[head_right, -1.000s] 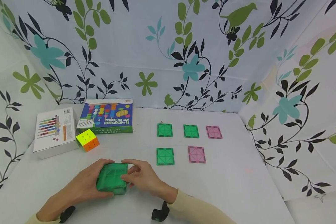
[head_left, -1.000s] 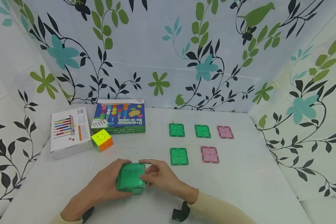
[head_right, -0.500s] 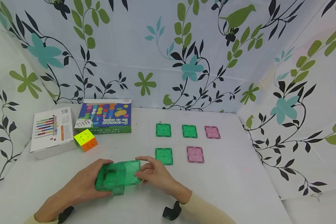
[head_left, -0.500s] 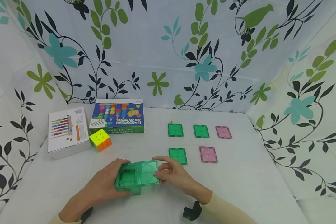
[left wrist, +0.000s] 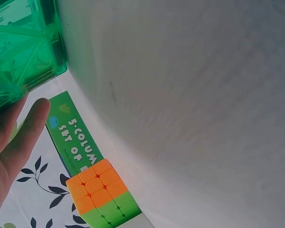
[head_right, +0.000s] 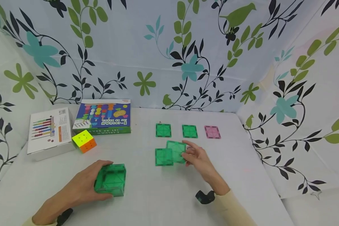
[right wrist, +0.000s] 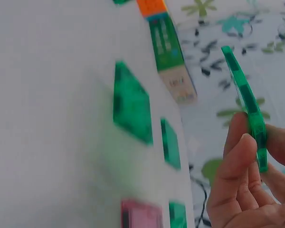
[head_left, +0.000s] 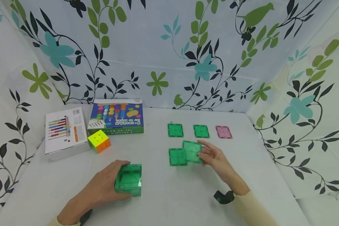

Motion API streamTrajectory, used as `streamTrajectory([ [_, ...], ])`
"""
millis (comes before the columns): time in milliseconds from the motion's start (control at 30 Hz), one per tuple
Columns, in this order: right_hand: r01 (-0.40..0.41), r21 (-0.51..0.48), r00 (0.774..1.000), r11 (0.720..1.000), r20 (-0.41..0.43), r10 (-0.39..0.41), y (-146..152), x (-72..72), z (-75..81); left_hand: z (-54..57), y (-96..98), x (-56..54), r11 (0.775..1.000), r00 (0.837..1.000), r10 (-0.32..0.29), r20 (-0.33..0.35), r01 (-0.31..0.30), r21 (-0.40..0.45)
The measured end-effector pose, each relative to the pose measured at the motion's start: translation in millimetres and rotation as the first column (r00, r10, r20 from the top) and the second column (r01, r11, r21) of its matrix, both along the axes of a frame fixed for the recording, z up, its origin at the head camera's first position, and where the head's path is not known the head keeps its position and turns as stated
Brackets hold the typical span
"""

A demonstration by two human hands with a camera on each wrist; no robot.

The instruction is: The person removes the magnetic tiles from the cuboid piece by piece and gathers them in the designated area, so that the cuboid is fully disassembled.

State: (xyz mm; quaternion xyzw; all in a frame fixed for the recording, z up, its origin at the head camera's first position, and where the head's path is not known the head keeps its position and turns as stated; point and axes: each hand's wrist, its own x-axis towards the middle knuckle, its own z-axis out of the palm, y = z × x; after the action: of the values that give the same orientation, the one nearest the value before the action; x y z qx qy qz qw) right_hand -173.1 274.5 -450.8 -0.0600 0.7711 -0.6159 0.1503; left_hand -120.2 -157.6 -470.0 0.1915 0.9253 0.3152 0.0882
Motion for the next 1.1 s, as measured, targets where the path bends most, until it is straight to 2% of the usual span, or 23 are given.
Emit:
streamTrajectory([
  [100,0.072,0.086,0.997,0.994,0.006,-0.073,48.7,-5.0,-0.4,-0.3,0.1,0.0,1.0,1.0,-0.001,-0.001,0.001,-0.003],
  [233,0.128,0.194,0.99,0.973,0.027,-0.135,104.3,-9.0,0.5,0.6,-0.6,-0.3,1.0,1.0,-0.001,-0.006,0.001,-0.008],
  [467,0.107,0.302,0.985,0.947,0.099,-0.143,161.2,-18.0,-5.8,0.1,-0.7,-0.4,1.0,1.0,-0.002,-0.022,0.002,-0.019],
  [667,0.034,0.392,0.976,0.919,0.184,-0.115,187.8,-29.0,-16.3,-0.5,0.3,-0.2,1.0,1.0,-0.006,-0.023,0.005,-0.016],
  [900,-0.041,0.429,0.973,0.902,0.221,-0.061,198.5,-39.9,-21.7,-1.7,0.6,0.2,1.0,0.999,-0.003,-0.034,0.002,-0.015],
  [967,-0.061,0.466,0.977,0.883,0.209,-0.043,197.2,-41.9,-22.2,-2.2,0.8,0.1,1.0,0.999,-0.002,-0.036,0.001,-0.017],
  [1000,-0.063,0.499,0.979,0.864,0.198,-0.043,196.0,-42.7,-22.7,-2.3,0.9,0.0,1.0,0.999,-0.002,-0.037,0.001,-0.016],
  [1100,-0.073,0.609,0.988,0.79,0.151,-0.025,190.6,-46.3,-23.3,-2.0,0.7,-0.2,1.0,0.999,0.001,-0.033,-0.002,-0.019],
])
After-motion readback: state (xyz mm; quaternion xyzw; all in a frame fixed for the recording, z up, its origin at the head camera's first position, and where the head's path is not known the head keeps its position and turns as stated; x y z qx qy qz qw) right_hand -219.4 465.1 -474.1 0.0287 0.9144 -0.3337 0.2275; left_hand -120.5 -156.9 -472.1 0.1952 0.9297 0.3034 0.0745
